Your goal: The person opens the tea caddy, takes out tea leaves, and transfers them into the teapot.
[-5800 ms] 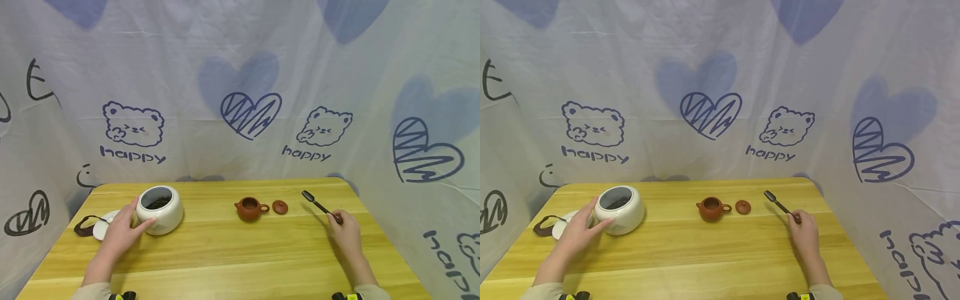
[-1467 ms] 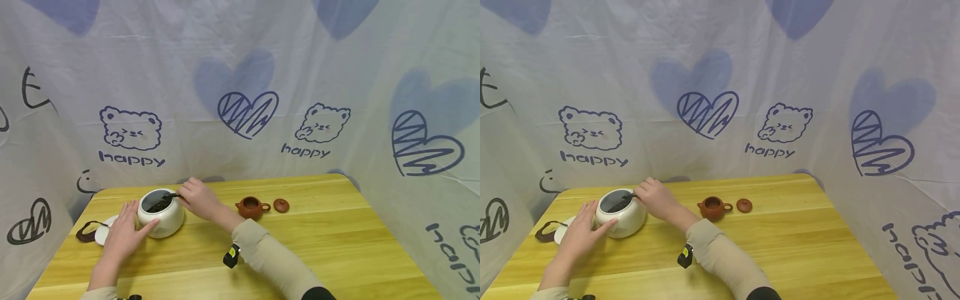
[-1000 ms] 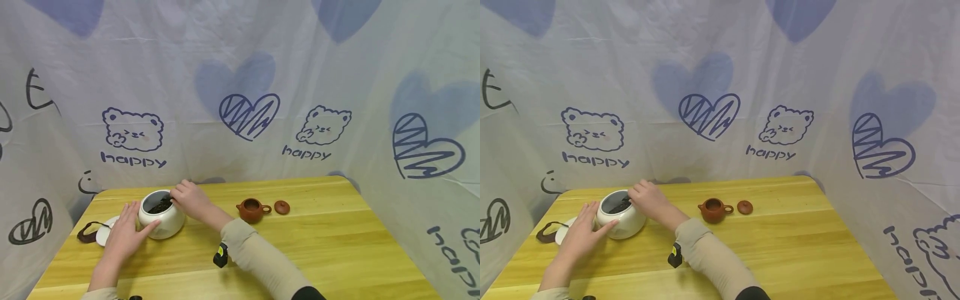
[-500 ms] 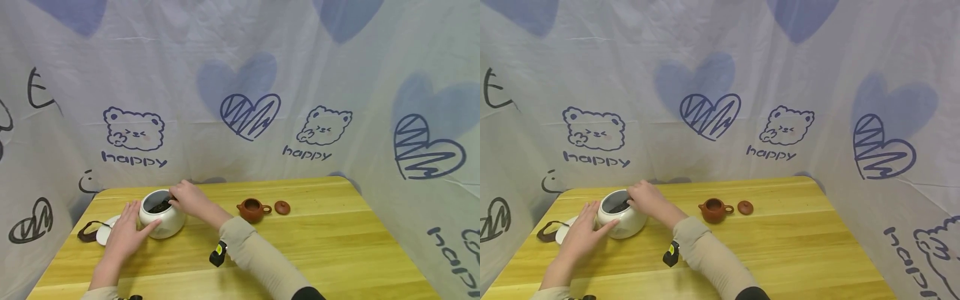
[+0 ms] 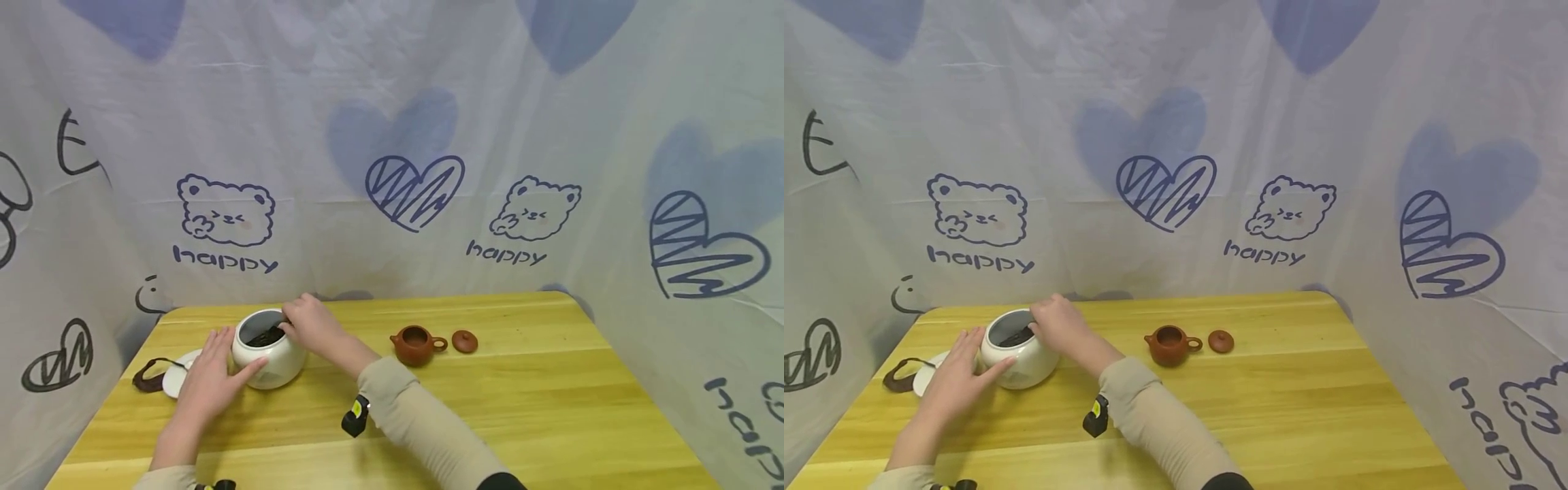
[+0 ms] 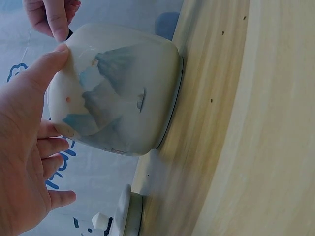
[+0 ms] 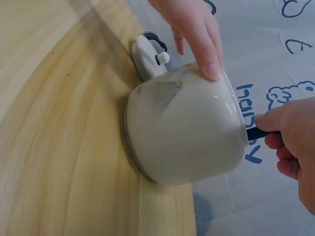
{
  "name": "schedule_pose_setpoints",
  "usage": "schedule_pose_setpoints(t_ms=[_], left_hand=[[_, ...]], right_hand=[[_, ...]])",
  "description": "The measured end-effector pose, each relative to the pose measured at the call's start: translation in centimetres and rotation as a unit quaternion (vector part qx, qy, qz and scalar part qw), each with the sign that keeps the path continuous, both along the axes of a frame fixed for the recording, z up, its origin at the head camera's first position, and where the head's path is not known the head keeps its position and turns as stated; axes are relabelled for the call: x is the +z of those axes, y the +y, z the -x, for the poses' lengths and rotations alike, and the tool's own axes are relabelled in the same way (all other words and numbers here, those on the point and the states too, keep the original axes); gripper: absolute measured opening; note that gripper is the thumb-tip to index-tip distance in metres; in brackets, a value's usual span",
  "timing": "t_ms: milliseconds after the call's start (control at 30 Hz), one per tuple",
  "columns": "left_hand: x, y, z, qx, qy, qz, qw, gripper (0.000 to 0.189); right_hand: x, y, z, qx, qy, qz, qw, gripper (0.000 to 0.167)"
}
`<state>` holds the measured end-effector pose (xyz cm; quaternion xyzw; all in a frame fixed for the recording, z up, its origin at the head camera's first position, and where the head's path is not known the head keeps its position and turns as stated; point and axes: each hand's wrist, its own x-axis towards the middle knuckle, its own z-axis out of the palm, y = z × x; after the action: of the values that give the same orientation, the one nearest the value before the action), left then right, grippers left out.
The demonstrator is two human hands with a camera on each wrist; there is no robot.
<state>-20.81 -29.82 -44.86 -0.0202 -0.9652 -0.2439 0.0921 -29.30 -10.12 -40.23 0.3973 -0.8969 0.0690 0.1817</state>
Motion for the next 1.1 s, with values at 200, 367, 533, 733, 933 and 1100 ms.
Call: schedule_pose_setpoints(t_ms=[200, 367, 533, 733, 933, 1100], left_hand=[[0.0, 0.0, 0.0, 0.005, -0.004, 0.004, 1.0000, 0.104], [0.0, 0.1, 0.2, 0.005, -0.005, 0.001, 1.0000, 0.104], [0.0, 0.0, 0.2, 0.004, -0.003, 0.001, 1.0000, 0.104], [0.0, 0.0, 0.1, 0.005, -0.010, 0.002, 0.9999, 0.105], [0.0, 0.0, 0.0, 0.008, -0.009, 0.002, 0.9999, 0.105], [0.0, 0.1, 0.1, 0.006, -0.010, 0.002, 0.9999, 0.104]], right_hand=[[-0.1, -0.7, 0.2, -0.045, -0.042, 0.007, 0.9981, 0.018], [-0.7, -1.2, 0.5, -0.053, -0.039, -0.005, 0.9978, 0.019], [-0.6, -1.1, 1.2, -0.052, -0.111, 0.049, 0.9913, 0.018], [0.5, -0.5, 1.6, -0.043, -0.185, 0.089, 0.9777, 0.016], [0.6, -0.2, 1.1, -0.040, -0.209, 0.098, 0.9722, 0.017], [-0.5, -0.5, 0.8, -0.046, -0.179, 0.089, 0.9789, 0.017]])
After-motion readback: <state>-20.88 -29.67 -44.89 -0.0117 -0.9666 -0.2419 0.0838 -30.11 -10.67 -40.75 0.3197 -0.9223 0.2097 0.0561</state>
